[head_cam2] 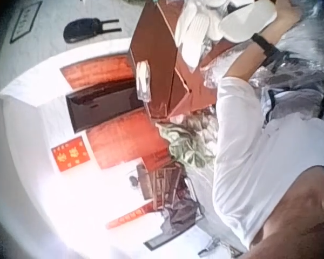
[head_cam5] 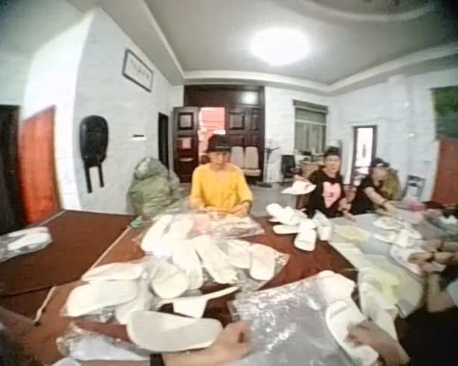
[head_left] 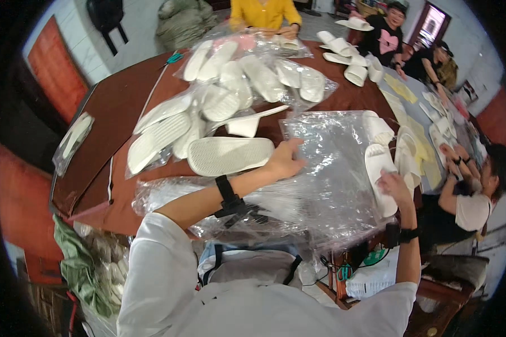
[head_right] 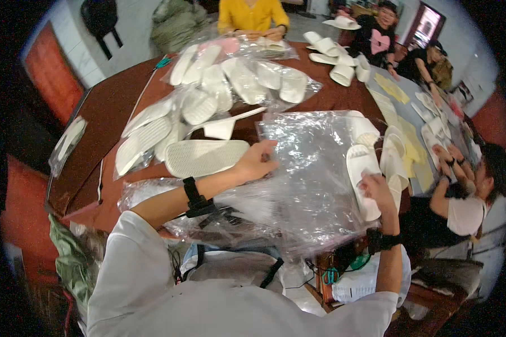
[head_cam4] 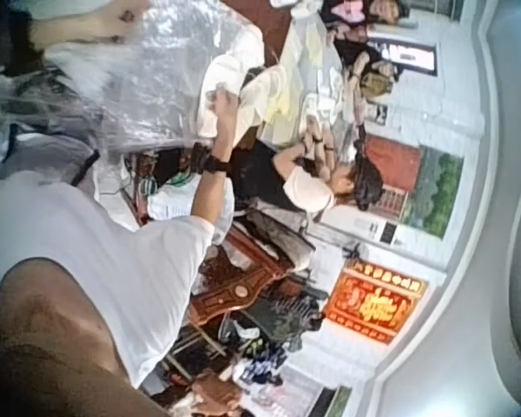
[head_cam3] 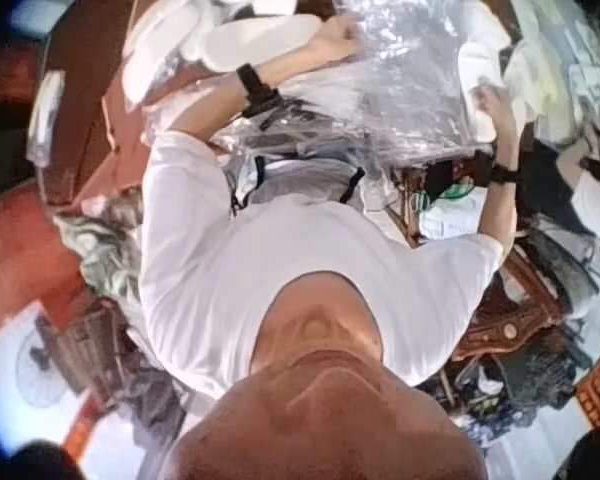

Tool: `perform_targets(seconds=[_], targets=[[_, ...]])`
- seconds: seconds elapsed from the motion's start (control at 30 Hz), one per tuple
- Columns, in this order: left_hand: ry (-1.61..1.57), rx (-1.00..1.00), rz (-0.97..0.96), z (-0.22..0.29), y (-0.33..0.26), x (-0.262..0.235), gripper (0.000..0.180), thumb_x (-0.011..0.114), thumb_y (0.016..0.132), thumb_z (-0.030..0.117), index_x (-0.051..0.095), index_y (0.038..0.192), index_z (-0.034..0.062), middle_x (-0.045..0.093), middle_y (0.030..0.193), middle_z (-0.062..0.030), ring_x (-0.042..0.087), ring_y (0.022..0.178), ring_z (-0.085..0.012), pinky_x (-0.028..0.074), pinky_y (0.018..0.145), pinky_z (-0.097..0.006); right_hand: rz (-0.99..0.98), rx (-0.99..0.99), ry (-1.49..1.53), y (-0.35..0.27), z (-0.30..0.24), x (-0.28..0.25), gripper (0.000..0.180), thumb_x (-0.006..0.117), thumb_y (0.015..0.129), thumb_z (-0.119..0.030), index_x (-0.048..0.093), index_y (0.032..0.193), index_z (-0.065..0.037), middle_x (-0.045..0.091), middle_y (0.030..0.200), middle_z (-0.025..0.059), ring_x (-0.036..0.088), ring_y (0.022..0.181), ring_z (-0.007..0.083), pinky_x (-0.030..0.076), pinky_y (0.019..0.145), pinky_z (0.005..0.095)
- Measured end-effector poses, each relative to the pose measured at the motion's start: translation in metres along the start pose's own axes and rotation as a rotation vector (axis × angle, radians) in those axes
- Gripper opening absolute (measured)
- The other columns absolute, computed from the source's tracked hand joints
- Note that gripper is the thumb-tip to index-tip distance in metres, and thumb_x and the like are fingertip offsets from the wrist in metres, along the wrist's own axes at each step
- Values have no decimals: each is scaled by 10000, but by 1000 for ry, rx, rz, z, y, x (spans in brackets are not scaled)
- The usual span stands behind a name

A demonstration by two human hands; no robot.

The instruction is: Packing white slippers into plastic bags at a manufacturing facility.

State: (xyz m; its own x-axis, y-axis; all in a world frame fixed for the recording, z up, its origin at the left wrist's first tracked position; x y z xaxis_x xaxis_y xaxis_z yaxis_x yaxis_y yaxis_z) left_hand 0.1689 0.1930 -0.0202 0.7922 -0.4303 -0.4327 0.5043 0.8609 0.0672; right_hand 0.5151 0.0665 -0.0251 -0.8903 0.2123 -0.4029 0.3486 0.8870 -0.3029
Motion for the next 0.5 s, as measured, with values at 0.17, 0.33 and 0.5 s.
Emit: perform_targets(seconds=[0.17, 0.33, 0.5], targets=[[-36, -24, -147, 52, -61, -49, 633, 677, 800, 260, 387, 1321, 46, 434, 1237, -187, 523, 1018, -235, 464, 836, -342, 1, -141, -81, -1, 11, 19, 327, 610, 857, -294, 566, 1033, -21, 573, 901, 35, 548, 793, 105, 466, 638, 254], [-180, -4, 8, 63, -131, -133, 587, 686, 801, 255, 433, 1304, 86, 464, 1224, -165, 539, 1018, -219, 493, 770, -330, 307, -566, -307, -47, -8, 22, 339, 630, 840, -156, 551, 1127, 5, 538, 1060, 109, 534, 954, 200, 448, 807, 301], [-231, 5, 147, 51, -209, -199, 505, 630, 851, 107, 419, 1304, 36, 487, 1169, -123, 538, 987, -152, 463, 836, -274, 213, -612, -387, -128, -74, 83, 303, 618, 831, -108, 565, 1119, -31, 548, 1054, 76, 543, 936, 192, 455, 788, 294]])
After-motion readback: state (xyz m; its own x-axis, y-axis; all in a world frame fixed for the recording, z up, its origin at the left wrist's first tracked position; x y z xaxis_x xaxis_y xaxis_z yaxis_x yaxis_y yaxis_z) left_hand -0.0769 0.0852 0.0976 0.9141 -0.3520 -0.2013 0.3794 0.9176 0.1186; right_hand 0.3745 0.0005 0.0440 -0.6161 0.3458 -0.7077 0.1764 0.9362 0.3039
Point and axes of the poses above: each hand's wrist, its own y-axis towards the middle knuckle, its own x-axis out of the palm, z = x × y, the point moved 7 cm from there along y, towards the middle knuckle
